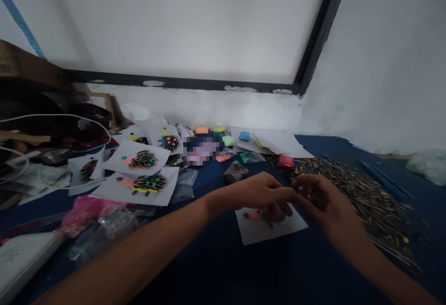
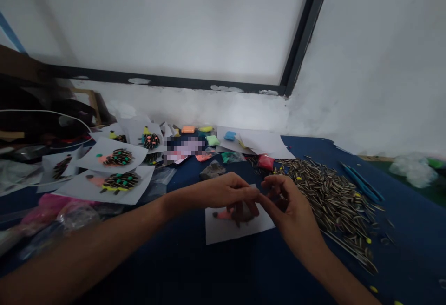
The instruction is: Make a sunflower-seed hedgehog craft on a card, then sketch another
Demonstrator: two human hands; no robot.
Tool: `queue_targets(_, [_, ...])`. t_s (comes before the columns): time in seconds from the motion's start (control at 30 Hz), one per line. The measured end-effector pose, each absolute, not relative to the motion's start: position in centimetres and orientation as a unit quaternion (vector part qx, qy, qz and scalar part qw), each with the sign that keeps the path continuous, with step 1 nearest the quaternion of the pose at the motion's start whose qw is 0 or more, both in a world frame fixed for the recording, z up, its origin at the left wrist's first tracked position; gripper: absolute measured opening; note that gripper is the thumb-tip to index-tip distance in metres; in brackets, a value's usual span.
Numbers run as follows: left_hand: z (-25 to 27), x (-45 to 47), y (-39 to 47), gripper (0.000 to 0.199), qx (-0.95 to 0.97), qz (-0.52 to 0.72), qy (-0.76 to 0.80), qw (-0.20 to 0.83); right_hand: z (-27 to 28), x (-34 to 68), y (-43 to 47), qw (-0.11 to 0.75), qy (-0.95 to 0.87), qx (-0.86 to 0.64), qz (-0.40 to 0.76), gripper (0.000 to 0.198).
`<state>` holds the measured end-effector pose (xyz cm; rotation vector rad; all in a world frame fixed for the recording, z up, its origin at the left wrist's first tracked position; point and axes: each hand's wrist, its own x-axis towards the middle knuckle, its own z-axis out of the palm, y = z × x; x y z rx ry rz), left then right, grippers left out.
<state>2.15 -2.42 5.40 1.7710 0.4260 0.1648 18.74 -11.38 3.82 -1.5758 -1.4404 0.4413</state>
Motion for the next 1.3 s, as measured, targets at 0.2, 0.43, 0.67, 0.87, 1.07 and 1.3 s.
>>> queue_targets(0.2, [5.5, 1.6, -2.7, 0.028, 0.735, 0.125, 0.168, 0.645, 3.8, 18.7, -11.6, 0.444, -0.604, -0.639, 0.173, 0.05])
queue_targets(0.43, [4.5, 1.8, -1.5, 0.025, 0.739, 0.185, 0.226, 0.607, 3.4, 19.1, -11.5, 0.408, -0.627, -0.64, 0.175, 0.033])
queue_targets(0.67, [4.9, 1.2, -1.4, 0.029, 0.758, 0.169, 0.196, 0.598, 4.0, 18.7, -11.9, 0.433, -0.634, -0.612, 0.191, 0.026])
queue_targets(0.87, [5.3, 1.1, -1.6, 0.034, 0.773, 0.112, 0.175, 0.6, 4.0, 18.7, -11.8, 0.448, -0.647, -0.59, 0.179, 0.029])
queue_targets(1.07, [5.3, 1.1, -1.7, 0.036, 0.765, 0.083, 0.134, 0.624, 4.1, 18.4, -11.7, 0.47, -0.667, -0.552, 0.17, 0.026])
queue_targets(1.3, [4.5, 1.4, -0.9, 0.028, 0.859, 0.218, 0.261, 0.384, 3.5, 19.1, -12.3, 0.371, -0.716, -0.572, 0.148, 0.018])
